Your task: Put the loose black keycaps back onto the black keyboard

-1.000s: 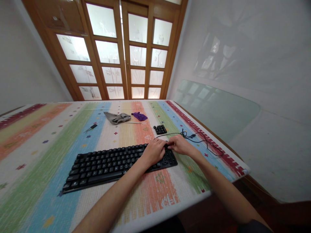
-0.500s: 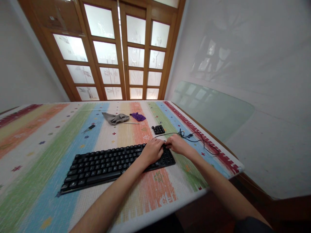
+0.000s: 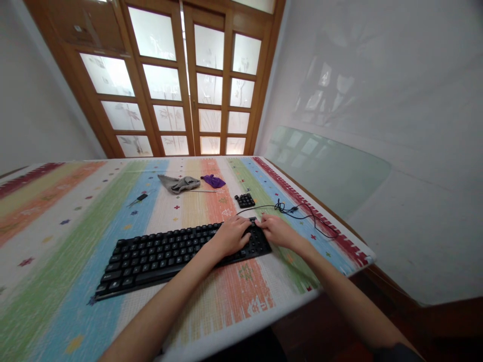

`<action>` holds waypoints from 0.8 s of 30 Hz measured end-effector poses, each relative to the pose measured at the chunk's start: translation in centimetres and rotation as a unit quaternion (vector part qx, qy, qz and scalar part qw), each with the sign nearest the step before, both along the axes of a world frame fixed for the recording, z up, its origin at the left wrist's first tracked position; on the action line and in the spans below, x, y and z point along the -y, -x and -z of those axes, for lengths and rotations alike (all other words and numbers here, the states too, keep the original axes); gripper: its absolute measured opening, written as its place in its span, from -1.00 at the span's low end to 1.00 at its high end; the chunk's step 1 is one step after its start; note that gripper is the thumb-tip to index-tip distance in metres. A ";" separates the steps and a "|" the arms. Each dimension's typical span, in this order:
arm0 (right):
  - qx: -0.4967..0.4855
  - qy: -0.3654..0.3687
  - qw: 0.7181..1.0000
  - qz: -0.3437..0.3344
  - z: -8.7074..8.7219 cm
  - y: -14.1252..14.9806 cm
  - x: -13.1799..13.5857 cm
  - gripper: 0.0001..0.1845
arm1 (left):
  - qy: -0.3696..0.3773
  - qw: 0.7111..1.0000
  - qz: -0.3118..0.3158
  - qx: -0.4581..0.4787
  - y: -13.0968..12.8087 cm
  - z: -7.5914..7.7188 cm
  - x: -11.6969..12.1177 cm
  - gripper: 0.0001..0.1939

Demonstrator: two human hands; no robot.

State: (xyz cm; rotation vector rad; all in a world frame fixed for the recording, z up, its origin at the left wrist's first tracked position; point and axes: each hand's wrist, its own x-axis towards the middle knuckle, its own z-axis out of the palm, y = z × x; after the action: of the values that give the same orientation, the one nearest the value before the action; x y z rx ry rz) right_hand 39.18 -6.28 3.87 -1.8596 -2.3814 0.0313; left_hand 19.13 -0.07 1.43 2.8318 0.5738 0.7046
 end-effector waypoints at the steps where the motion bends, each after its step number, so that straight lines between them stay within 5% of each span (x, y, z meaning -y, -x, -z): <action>1: -0.011 0.000 1.000 0.007 -0.2 -0.1 -0.3 -0.65 | -0.001 1.000 0.003 -0.003 0.7 0.0 0.1 -0.73; 8: -0.052 -0.066 0.996 0.020 -1.3 0.6 -4.7 -0.69 | -0.006 1.000 -0.014 -0.015 4.1 0.6 1.2 -0.60; 16: 0.007 -0.084 0.994 0.070 -1.2 1.9 -11.7 -0.68 | 0.014 0.999 -0.026 -0.014 4.2 0.6 1.5 -0.59; 24: 0.039 -0.059 0.992 0.102 -0.2 2.9 -14.1 -0.69 | 0.014 0.999 -0.030 -0.019 4.2 0.9 1.5 -0.58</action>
State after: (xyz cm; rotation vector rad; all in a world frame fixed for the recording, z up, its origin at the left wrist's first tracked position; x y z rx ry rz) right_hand 36.30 7.82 4.11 -2.0707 -2.1745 -0.2009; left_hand 14.89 -1.60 0.56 2.8182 0.6731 0.6505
